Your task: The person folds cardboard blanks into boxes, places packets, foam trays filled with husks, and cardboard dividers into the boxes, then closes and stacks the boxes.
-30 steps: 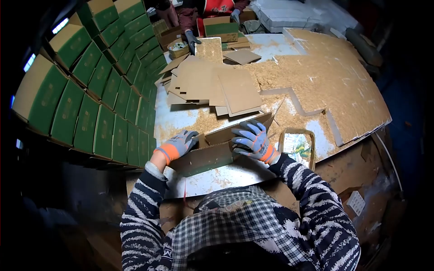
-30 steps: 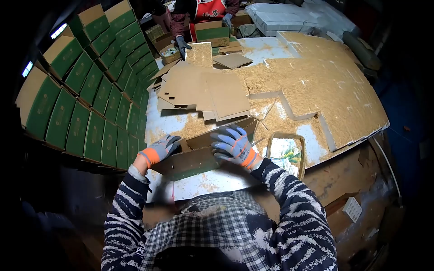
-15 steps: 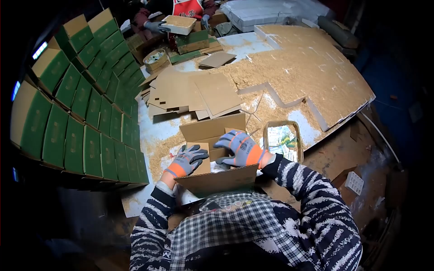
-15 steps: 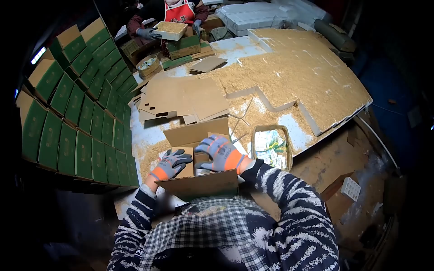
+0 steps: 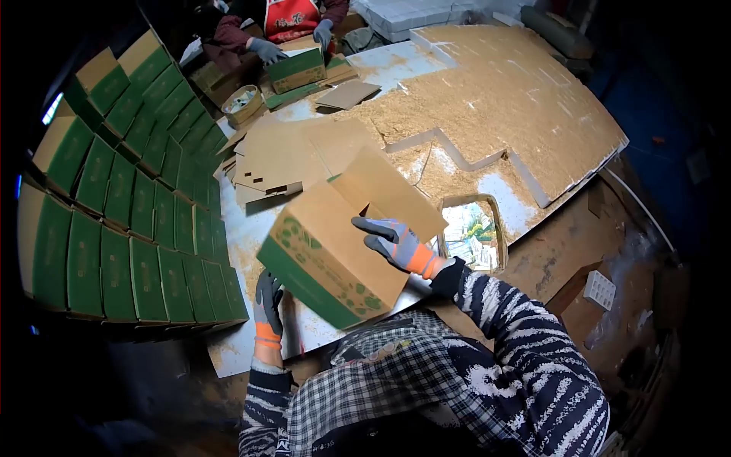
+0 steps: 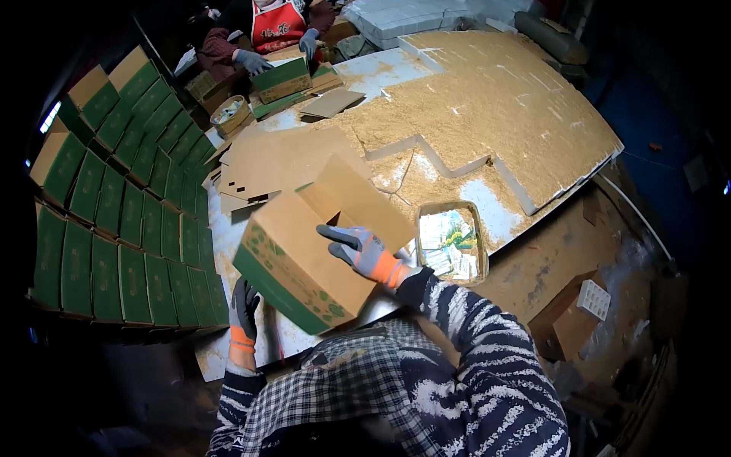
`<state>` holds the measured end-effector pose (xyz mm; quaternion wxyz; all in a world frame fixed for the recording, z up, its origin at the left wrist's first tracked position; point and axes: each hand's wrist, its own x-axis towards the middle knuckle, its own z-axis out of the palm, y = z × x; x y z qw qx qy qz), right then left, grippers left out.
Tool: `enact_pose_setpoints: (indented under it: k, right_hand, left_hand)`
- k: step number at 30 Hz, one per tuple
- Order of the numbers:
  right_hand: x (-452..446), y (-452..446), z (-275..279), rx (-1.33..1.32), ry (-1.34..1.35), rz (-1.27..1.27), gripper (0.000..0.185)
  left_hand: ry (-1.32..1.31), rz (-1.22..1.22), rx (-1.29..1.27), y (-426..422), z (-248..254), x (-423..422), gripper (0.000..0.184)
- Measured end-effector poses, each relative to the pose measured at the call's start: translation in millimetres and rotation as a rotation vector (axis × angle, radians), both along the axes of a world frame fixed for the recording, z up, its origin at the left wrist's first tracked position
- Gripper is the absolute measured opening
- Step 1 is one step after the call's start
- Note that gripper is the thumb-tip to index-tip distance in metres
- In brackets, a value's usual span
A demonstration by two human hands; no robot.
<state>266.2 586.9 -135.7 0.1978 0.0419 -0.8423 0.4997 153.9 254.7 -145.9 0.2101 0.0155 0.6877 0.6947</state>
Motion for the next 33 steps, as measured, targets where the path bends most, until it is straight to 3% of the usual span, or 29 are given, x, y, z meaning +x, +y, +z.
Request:
enact_pose_setpoints:
  k: [2, 3, 4, 5, 6, 7, 8, 9, 10, 12, 13, 15, 16, 18, 19, 20, 22, 24, 26, 28, 29, 32, 33]
  right_hand:
    - [-7.0, -34.1, -21.1, -0.610, -0.047, -0.211, 0.046]
    - [-1.1, -41.3, -12.7, -0.448, -0.109, -0.205, 0.056]
    - [-22.4, -63.7, -85.6, -1.020, -0.140, -0.066, 0.060]
    - [-15.3, -73.0, -108.2, -1.127, -0.332, 0.074, 0.063]
    - [-4.8, -70.2, -104.0, -1.301, -0.526, 0.211, 0.065]
    - [5.7, -67.4, -98.9, -1.449, -0.745, 0.319, 0.067]
    - [11.1, -51.6, -119.6, -1.159, -0.806, 0.331, 0.064]
    - [15.4, -35.6, -117.4, -0.868, -0.857, 0.345, 0.063]
    - [6.1, -4.5, -113.9, -0.932, -1.257, 0.276, 0.059]
    - [2.1, 69.5, -96.4, -0.175, -0.863, 0.051, 0.044]
    - [4.2, 112.2, -82.8, -0.218, -0.624, -0.242, 0.037]
    - [-3.7, 211.2, -110.1, -0.371, -0.099, -0.808, 0.032]
    - [-0.8, 258.1, -118.7, -0.344, -0.071, -1.048, 0.061]
    - [-2.5, 322.0, -136.1, -0.056, -0.617, -1.472, 0.090]
    - [-2.4, 340.7, -141.4, -0.198, -0.829, -1.412, 0.100]
    - [-8.7, 352.0, -143.2, -0.340, -1.035, -1.332, 0.109]
    - [-33.4, 352.7, -156.9, -0.288, -0.968, -1.373, 0.114]
    - [-54.1, 332.6, -145.6, -0.524, -0.690, -1.549, 0.118]
    - [-62.3, 326.0, -126.8, -0.627, -0.615, -1.506, 0.116]
    - [-58.9, 341.5, -155.0, -0.546, -0.324, -1.477, 0.104]
    - [-60.1, 343.1, -160.1, -0.507, -0.173, -1.454, 0.098]
    - [-33.7, 330.3, -131.0, -0.339, -0.075, -1.473, 0.090]
    - [-15.0, 323.5, -117.0, -0.715, 0.131, -1.292, 0.086]
  left_hand:
    - [0.304, -0.312, -0.212, 7.4, 46.2, -0.6, 0.051]
    - [0.382, -0.328, -0.219, 24.4, 76.2, 3.0, 0.050]
    - [0.460, -0.343, -0.225, 44.6, 103.3, 5.2, 0.048]
    - [0.304, -0.409, -0.165, 58.4, 118.1, 4.0, 0.051]
    - [0.200, -0.503, -0.214, 65.7, 105.8, -2.9, 0.054]
    - [0.366, -0.587, -0.412, 66.3, 63.6, -9.1, 0.056]
    - [0.537, -0.662, -0.611, 64.5, 27.2, -11.0, 0.059]
    - [0.629, -0.725, -0.780, 74.7, 26.5, 3.2, 0.060]
    - [0.681, -0.743, -0.806, 74.4, 13.2, 10.3, 0.062]
    - [0.556, -0.768, -0.656, 77.6, 23.0, 20.5, 0.052]
    - [0.554, -0.778, -0.654, 76.4, 30.2, 21.0, 0.052]
    - [0.466, -1.045, -0.698, 73.4, 38.9, 22.9, 0.041]
    - [0.466, -1.042, -0.698, 75.0, 34.4, 22.8, 0.041]
    - [0.599, -1.228, -0.503, 77.6, 22.8, 20.3, 0.028]
    - [0.608, -1.226, -0.507, 76.1, 15.9, 19.5, 0.028]
    - [0.651, -1.211, -0.530, 78.3, 15.7, 19.6, 0.029]
    - [0.699, -1.183, -0.561, 83.3, 15.9, 16.1, 0.030]
    - [1.022, -0.678, -0.707, 99.5, 44.2, 31.1, 0.029]
    - [0.930, -0.534, -0.803, 93.2, 39.3, 38.0, 0.036]
    - [0.838, 0.003, -0.786, 97.1, 37.0, 45.8, 0.047]
    - [0.646, 0.052, -0.598, 82.3, 20.7, 42.5, 0.055]
    - [0.515, 0.159, -0.648, 63.1, -14.6, 44.7, 0.056]
    - [0.331, 0.140, -0.360, 57.4, -24.3, 43.6, 0.058]
